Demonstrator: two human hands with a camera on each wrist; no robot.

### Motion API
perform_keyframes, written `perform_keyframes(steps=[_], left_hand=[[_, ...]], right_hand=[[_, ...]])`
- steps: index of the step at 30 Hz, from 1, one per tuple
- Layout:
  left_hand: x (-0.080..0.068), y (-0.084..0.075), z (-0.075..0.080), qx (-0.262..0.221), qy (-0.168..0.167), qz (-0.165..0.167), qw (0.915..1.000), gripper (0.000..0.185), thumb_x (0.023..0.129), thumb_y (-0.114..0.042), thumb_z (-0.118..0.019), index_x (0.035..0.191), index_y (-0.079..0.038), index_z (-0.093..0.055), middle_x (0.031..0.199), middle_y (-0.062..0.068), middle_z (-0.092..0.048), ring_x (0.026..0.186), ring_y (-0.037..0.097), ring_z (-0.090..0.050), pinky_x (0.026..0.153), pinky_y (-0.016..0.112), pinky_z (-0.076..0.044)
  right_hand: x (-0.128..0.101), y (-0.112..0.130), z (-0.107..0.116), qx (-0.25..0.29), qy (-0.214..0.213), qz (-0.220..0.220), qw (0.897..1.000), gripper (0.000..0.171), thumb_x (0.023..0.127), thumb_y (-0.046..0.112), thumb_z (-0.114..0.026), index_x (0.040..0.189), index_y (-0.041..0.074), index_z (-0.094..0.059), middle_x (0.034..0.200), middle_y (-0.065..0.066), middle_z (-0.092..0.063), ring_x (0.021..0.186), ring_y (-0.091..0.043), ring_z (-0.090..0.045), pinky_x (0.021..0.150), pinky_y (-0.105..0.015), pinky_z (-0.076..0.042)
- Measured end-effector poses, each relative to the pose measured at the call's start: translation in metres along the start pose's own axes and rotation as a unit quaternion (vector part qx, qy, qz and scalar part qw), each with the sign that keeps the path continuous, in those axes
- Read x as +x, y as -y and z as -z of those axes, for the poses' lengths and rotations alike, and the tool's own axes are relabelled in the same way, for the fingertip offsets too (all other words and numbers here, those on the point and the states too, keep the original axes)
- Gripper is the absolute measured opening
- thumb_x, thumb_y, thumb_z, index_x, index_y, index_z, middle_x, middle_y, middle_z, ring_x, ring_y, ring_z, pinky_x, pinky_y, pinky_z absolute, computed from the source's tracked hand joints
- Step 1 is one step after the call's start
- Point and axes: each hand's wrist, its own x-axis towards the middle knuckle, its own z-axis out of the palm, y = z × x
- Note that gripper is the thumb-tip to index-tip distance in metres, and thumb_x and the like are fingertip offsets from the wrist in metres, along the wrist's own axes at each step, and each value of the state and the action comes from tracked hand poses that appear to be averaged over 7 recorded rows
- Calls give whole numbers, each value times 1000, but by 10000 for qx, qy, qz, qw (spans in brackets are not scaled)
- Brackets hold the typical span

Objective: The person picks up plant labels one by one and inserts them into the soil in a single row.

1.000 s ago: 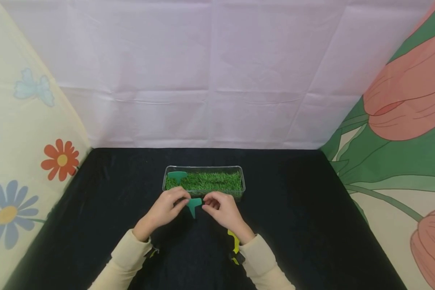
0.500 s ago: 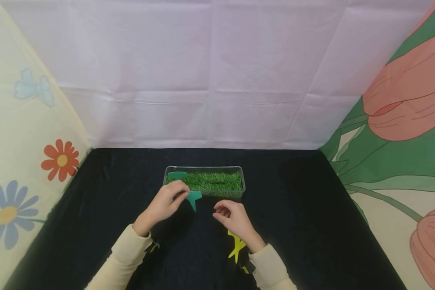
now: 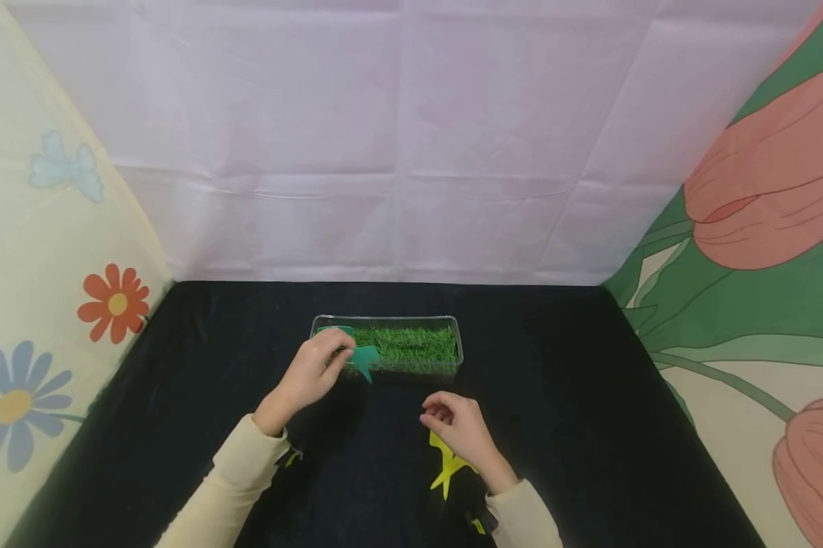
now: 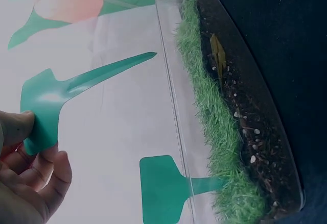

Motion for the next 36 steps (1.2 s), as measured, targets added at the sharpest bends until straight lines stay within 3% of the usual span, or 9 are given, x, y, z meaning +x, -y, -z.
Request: perform_keyframes(steps=[8,20,36], left_hand=[[9,8,0,204,-275,-207,9992,4,89,-1,-55,86,-4,-57,80,5,-54,70,17,-48,65,31,-43],[18,20,-3,539,-363,-402,9971,5,87,0,-58,86,-4,-60,79,5,-57,71,18,-51,64,30,-44],[27,35,-8,715,-158,-290,9969,5,87,0,-58,89,-3,-62,82,7,-59,76,21,-54,69,31,-46]], right_hand=[[-5,-1,-1,16,-84,-134,9999,11,80,3,-67,89,0,-64,76,1,-62,62,-6,-54,55,-26,-48],[-6,-4,-1,169,-27,-356,9992,11,80,4,-67,90,-1,-64,76,-1,-63,63,-7,-56,56,-26,-49],[-7,-8,-4,213,-119,-177,9995,10,80,3,-67,89,-1,-65,75,-1,-63,62,-6,-56,55,-26,-49]])
